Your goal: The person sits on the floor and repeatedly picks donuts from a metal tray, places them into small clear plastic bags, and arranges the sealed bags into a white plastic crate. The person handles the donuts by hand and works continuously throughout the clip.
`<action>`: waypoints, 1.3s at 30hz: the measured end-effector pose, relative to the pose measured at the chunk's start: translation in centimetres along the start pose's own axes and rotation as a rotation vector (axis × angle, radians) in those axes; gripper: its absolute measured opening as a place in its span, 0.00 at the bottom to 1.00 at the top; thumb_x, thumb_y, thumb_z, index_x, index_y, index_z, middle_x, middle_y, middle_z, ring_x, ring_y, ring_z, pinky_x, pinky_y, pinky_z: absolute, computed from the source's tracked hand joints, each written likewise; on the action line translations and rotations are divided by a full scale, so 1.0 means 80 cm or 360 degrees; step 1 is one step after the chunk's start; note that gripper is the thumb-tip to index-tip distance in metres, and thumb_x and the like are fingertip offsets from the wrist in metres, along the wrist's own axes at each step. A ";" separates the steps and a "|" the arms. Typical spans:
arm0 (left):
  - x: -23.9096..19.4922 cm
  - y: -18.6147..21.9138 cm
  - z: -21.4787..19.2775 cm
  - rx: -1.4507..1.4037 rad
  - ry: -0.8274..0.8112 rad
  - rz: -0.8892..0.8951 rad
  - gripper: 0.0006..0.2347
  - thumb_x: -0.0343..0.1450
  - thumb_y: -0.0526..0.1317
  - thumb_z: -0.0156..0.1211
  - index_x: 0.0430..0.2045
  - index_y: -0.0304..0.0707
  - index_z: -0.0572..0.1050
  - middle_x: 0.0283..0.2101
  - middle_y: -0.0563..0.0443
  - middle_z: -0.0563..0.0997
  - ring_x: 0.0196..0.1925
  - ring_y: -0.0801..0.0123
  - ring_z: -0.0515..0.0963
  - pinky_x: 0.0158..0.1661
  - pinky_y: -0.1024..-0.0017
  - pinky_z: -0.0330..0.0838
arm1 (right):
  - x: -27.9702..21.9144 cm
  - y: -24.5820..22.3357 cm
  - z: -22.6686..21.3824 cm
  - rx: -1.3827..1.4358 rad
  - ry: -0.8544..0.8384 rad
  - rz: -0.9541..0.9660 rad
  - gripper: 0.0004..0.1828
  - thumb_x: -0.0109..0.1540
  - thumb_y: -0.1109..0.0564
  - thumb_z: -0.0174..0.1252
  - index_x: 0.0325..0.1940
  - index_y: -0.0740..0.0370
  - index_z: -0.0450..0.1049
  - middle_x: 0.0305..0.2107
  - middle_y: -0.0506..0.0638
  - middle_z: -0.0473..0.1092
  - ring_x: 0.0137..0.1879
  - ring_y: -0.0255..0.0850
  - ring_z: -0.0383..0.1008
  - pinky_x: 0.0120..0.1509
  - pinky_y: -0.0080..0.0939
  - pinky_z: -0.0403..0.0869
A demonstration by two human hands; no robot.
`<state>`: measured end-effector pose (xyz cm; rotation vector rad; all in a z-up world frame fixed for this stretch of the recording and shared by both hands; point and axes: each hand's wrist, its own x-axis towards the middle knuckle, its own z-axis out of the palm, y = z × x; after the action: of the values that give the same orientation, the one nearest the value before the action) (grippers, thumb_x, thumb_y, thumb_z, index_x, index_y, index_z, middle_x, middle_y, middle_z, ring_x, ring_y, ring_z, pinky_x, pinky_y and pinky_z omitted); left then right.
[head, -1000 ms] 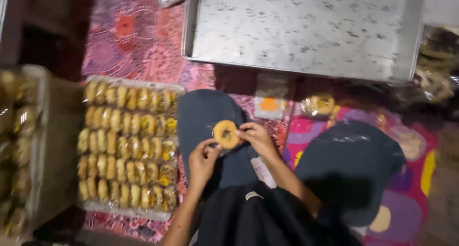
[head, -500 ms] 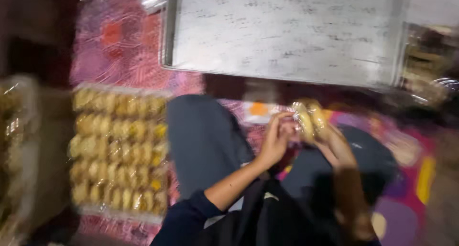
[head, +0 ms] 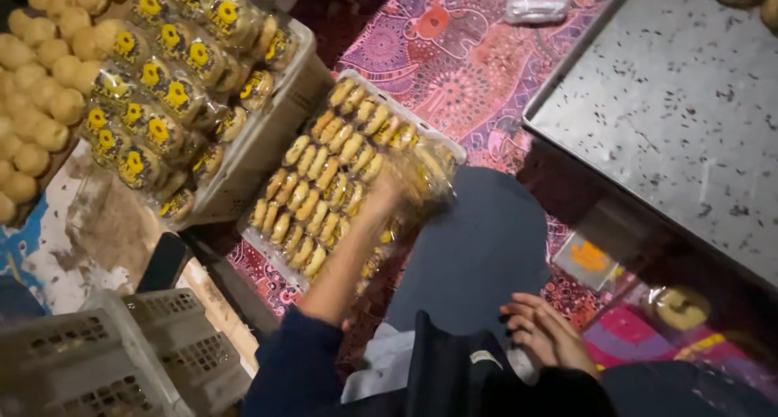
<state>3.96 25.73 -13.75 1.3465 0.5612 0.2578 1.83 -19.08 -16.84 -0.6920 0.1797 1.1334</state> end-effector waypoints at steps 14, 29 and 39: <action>0.217 0.005 -0.190 0.1263 0.1417 -0.0888 0.33 0.62 0.67 0.67 0.39 0.27 0.81 0.37 0.40 0.82 0.33 0.59 0.79 0.31 0.62 0.72 | -0.067 -0.022 -0.055 -0.0255 0.0687 -0.0201 0.22 0.68 0.48 0.51 0.61 0.64 0.69 0.45 0.60 0.73 0.46 0.45 0.76 0.47 0.43 0.74; 0.060 0.005 -0.075 0.0928 0.0782 0.0157 0.16 0.77 0.48 0.58 0.50 0.33 0.76 0.37 0.50 0.78 0.28 0.76 0.73 0.27 0.77 0.67 | -0.042 -0.189 -0.225 -0.1568 0.1643 -0.0259 0.27 0.47 0.50 0.78 0.44 0.66 0.79 0.34 0.52 0.78 0.36 0.40 0.78 0.40 0.43 0.77; -0.160 0.057 0.162 -0.0528 -0.1032 -0.1128 0.26 0.75 0.55 0.48 0.66 0.44 0.60 0.48 0.52 0.80 0.42 0.71 0.81 0.40 0.71 0.79 | -0.002 -0.104 0.155 -0.3130 0.0473 -0.1699 0.20 0.46 0.60 0.67 0.41 0.57 0.70 0.49 0.54 0.69 0.60 0.57 0.69 0.65 0.63 0.64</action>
<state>0.56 9.56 -4.86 0.7729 0.3852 -0.6242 6.49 -13.89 -3.64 -2.2659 -1.1208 -0.2205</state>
